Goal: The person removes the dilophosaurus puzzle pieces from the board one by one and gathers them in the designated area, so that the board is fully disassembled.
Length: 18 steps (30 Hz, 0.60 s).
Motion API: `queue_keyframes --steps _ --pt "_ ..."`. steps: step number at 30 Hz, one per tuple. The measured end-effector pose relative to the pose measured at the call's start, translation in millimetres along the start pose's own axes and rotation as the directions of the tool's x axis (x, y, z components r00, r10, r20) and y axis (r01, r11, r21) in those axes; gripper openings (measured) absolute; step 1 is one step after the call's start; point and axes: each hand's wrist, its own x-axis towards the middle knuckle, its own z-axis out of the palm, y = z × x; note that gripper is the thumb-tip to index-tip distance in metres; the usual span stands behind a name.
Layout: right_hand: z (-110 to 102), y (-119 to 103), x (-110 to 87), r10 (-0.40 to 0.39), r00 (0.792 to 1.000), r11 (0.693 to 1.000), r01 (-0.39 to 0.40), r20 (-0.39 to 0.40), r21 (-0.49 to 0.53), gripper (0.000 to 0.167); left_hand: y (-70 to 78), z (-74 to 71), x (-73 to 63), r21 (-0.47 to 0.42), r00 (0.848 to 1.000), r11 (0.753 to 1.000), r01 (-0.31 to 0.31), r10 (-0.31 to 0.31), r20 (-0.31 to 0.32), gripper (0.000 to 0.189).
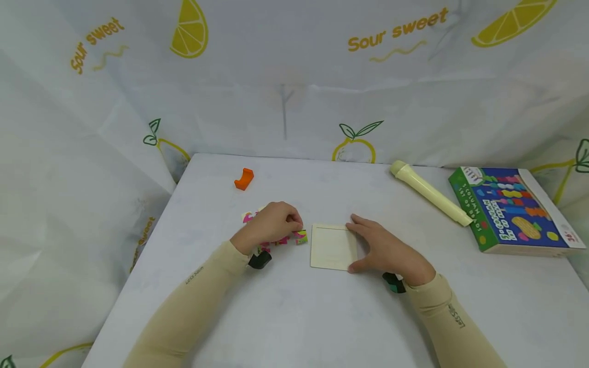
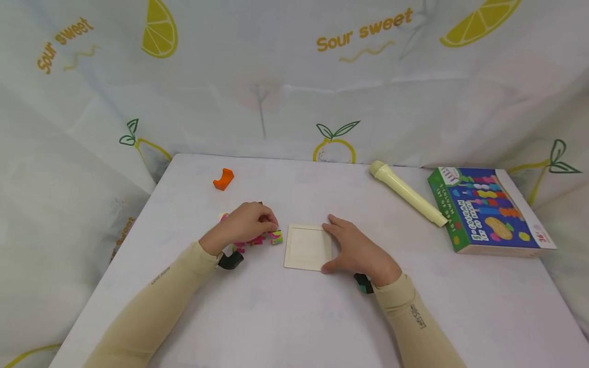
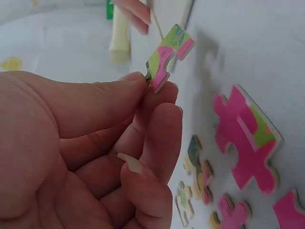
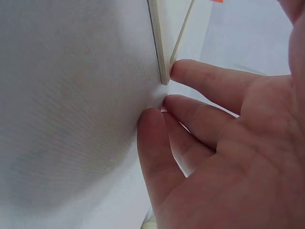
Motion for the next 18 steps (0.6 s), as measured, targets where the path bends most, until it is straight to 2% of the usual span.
queue_keyframes --steps 7,12,14,18 --pt "1.4 1.4 0.1 -0.010 1.000 1.000 0.010 -0.009 0.003 0.105 -7.0 -5.1 1.9 0.001 1.000 1.000 0.031 -0.031 0.002 0.013" --pt "1.9 0.9 0.9 -0.015 1.000 1.000 0.015 -0.015 -0.008 0.105 -9.4 -2.4 6.7 0.038 0.999 0.999 0.034 -0.033 -0.013 0.012" --pt "2.2 0.4 1.4 -0.016 1.000 1.000 0.016 -0.011 -0.011 0.105 -10.4 -1.4 6.8 0.057 0.999 0.998 0.037 -0.035 -0.033 0.012" --pt "1.4 0.4 2.3 -0.015 1.000 1.000 0.015 0.004 -0.006 0.106 -14.3 -3.8 0.0 0.079 0.991 0.995 0.066 -0.056 -0.119 0.015"
